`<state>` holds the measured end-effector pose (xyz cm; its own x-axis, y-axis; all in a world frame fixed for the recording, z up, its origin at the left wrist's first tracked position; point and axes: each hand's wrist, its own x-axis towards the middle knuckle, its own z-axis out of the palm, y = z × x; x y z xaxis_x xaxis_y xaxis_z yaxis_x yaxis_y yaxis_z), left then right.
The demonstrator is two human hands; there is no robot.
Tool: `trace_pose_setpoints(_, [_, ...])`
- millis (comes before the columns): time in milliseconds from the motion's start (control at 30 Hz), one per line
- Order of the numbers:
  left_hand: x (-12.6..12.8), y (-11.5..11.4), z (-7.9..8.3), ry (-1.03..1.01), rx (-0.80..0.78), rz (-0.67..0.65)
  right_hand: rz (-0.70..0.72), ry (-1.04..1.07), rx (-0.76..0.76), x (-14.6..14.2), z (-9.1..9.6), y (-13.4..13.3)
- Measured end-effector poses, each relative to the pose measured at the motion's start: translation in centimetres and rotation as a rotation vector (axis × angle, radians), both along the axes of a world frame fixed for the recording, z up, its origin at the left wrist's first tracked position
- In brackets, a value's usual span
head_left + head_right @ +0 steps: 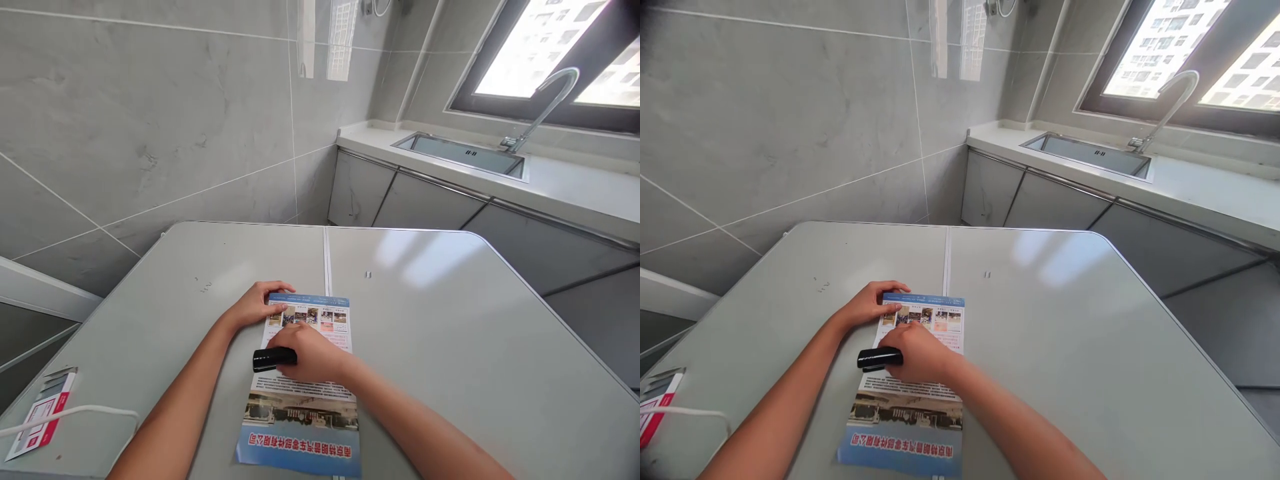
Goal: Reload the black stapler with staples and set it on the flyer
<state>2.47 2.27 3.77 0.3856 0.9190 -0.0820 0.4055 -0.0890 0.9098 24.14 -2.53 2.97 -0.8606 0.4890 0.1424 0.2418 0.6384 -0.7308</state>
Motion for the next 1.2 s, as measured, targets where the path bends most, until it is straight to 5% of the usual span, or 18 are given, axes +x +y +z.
trace_pose_setpoints(300, [-5.2,1.0,-0.8,0.171,0.152,0.173,-0.008,0.078,0.013,-5.3,-0.2,2.3])
trace_pose_setpoints(600, [-5.2,1.4,-1.6,0.252,0.238,0.196,-0.078,-0.001,-0.119,-3.8,0.0,-2.4])
trace_pose_setpoints(1200, [-4.4,2.0,-3.3,0.427,0.481,0.227,-0.092,0.022,-0.109,-4.2,0.4,-1.4])
